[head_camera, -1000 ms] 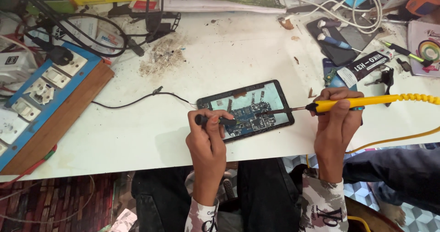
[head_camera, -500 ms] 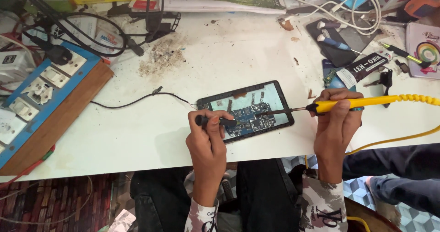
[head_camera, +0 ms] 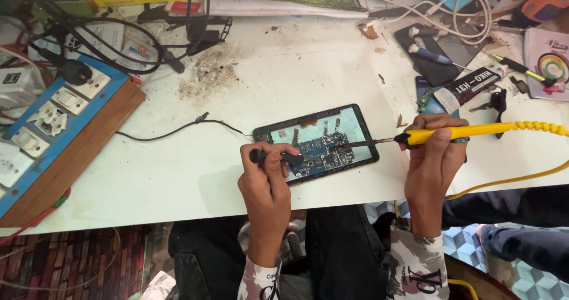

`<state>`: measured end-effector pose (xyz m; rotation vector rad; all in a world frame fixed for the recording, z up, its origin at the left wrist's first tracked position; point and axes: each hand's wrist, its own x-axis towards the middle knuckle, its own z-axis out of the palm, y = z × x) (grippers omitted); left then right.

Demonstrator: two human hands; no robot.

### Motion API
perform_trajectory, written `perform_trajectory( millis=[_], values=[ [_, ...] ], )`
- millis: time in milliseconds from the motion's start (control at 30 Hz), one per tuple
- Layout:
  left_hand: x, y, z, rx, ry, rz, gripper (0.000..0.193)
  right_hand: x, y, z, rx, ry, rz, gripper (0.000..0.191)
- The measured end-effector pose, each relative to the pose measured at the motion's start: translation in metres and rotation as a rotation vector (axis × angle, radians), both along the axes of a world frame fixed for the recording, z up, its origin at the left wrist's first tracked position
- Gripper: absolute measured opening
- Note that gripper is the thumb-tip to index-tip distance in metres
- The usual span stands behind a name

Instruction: The person uses a soldering iron and a small screwdriver to work on a circuit board placed on a white table. They repeatedly apply the soldering iron to specific points on the board while holding the screwdriver in the other hand.

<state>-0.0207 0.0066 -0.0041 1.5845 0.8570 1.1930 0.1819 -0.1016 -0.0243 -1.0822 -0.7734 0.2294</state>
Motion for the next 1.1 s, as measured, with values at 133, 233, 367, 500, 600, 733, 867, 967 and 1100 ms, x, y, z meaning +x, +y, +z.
perform_trajectory(
  millis=[133, 233, 367, 500, 600, 733, 867, 967, 1100],
  values=[
    [0.0002, -0.0011, 0.0001, 0.029, -0.015, 0.000, 0.018, -0.0016, 0.0000, 0.0010, -0.009, -0.016, 0.007, 0.028],
    [0.0000, -0.0014, 0.0006, 0.031, -0.008, 0.013, 0.018, -0.0023, 0.0003, 0.0018, -0.021, -0.008, 0.010, 0.028],
    [0.0003, -0.0010, 0.0006, 0.023, -0.008, 0.024, 0.018, -0.0029, 0.0006, 0.0020, -0.025, 0.001, 0.005, 0.029],
    [0.0000, -0.0002, 0.0004, 0.039, -0.014, 0.017, 0.019, -0.0033, 0.0011, 0.0014, -0.024, 0.013, 0.012, 0.028],
    [-0.0005, -0.0001, 0.0003, 0.021, -0.004, 0.027, 0.020, -0.0034, 0.0018, 0.0005, -0.020, 0.037, -0.005, 0.028],
    [-0.0011, 0.0001, 0.0002, 0.037, 0.001, 0.023, 0.020, -0.0031, 0.0021, 0.0002, -0.019, 0.040, -0.005, 0.027],
    [-0.0009, 0.0002, -0.0002, 0.037, -0.005, 0.019, 0.020, -0.0035, 0.0021, 0.0003, -0.018, 0.047, -0.007, 0.027],
    [-0.0009, 0.0003, -0.0001, 0.044, -0.004, 0.014, 0.020, -0.0039, 0.0021, 0.0004, -0.019, 0.042, -0.010, 0.028],
    [-0.0010, 0.0002, 0.0004, 0.028, -0.004, 0.013, 0.020, -0.0029, 0.0021, -0.0005, -0.020, 0.033, -0.007, 0.027]
  ],
)
